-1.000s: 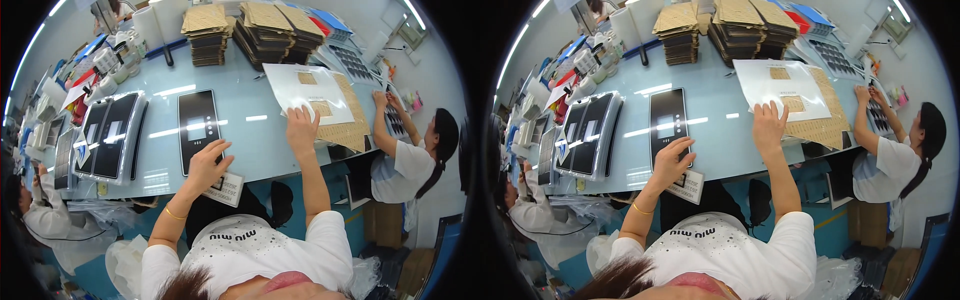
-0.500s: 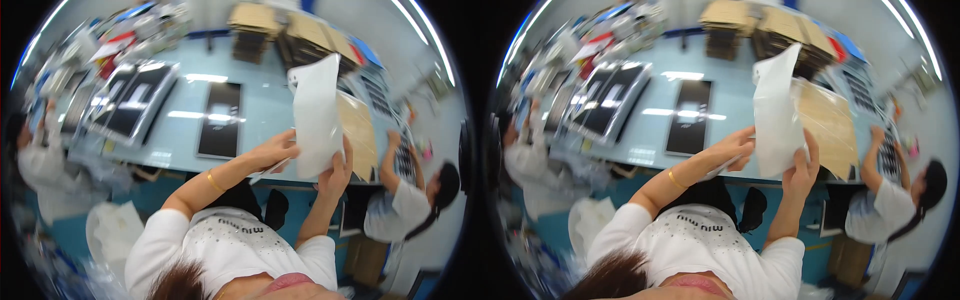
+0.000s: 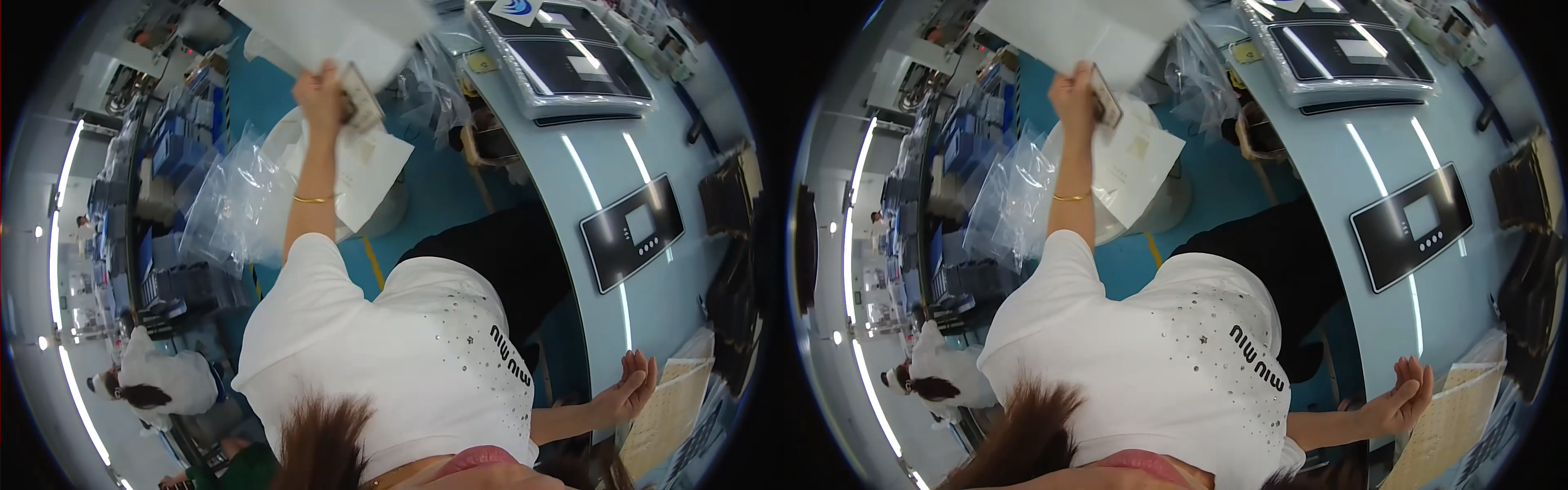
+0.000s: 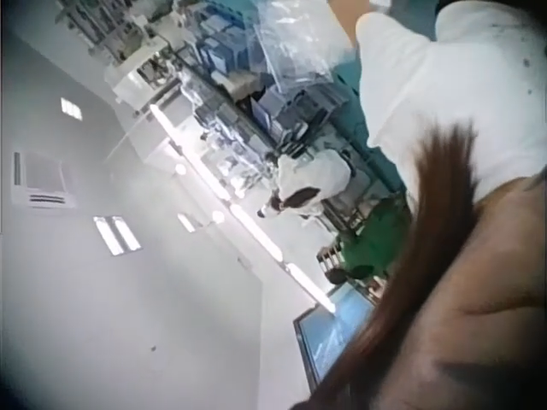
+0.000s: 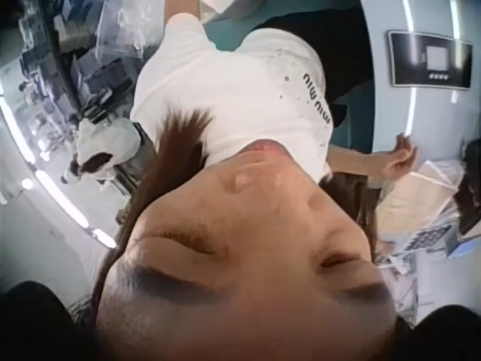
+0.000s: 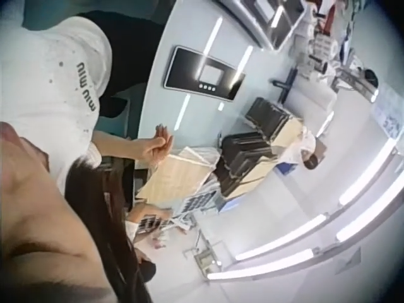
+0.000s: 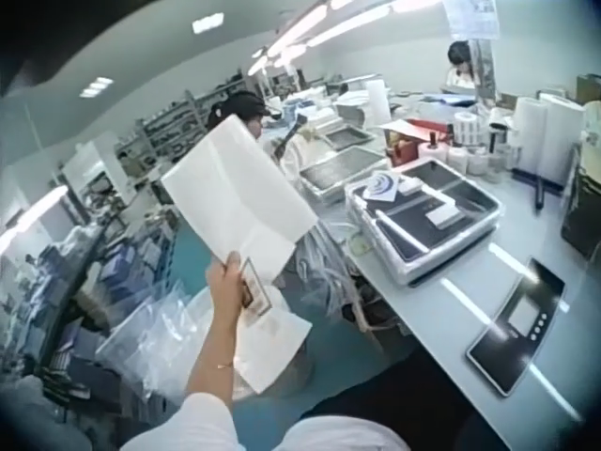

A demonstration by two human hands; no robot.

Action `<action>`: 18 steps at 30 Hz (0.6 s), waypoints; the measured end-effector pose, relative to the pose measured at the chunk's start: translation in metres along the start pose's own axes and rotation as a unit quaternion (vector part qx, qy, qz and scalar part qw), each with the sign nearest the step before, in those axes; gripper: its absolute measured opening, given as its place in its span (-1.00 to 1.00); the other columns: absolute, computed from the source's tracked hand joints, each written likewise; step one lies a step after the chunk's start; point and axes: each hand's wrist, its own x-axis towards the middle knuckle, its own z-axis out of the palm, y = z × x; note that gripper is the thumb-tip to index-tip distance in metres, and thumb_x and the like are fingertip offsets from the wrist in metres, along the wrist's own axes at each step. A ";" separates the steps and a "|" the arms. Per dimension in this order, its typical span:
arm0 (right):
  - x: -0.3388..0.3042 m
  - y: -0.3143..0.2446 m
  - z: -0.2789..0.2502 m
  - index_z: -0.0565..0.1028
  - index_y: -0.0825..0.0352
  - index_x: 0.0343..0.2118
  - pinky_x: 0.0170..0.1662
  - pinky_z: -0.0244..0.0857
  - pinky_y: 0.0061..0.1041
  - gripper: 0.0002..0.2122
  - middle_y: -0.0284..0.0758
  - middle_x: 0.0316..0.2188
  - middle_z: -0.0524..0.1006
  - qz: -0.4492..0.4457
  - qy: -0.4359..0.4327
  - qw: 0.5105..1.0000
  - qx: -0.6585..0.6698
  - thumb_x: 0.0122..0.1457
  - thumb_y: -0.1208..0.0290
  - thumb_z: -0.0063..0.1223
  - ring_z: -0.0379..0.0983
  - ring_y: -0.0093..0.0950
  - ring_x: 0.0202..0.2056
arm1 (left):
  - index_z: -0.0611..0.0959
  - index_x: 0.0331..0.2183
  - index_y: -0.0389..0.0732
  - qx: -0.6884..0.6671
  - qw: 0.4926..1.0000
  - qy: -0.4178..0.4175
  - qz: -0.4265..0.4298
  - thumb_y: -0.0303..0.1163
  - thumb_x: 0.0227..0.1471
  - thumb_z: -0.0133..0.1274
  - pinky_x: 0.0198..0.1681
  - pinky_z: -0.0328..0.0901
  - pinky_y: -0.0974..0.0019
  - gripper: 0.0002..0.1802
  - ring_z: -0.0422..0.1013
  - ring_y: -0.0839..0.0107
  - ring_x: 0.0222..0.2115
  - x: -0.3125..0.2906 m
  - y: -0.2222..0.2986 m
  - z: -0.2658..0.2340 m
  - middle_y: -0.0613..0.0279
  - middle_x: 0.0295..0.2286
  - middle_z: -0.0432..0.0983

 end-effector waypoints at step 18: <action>0.019 -0.038 0.035 0.46 0.46 -0.10 -0.11 0.40 -0.50 -0.78 -0.23 -0.32 0.56 -0.046 -0.098 0.987 -0.119 0.26 0.50 -0.12 0.51 -0.46 -0.28 | 0.62 -0.34 -0.22 0.410 0.652 -0.549 -0.324 -0.32 -0.22 0.04 -0.53 0.30 0.13 -0.69 0.45 0.18 -0.50 -0.083 -0.297 -0.058 0.08 -0.57 0.50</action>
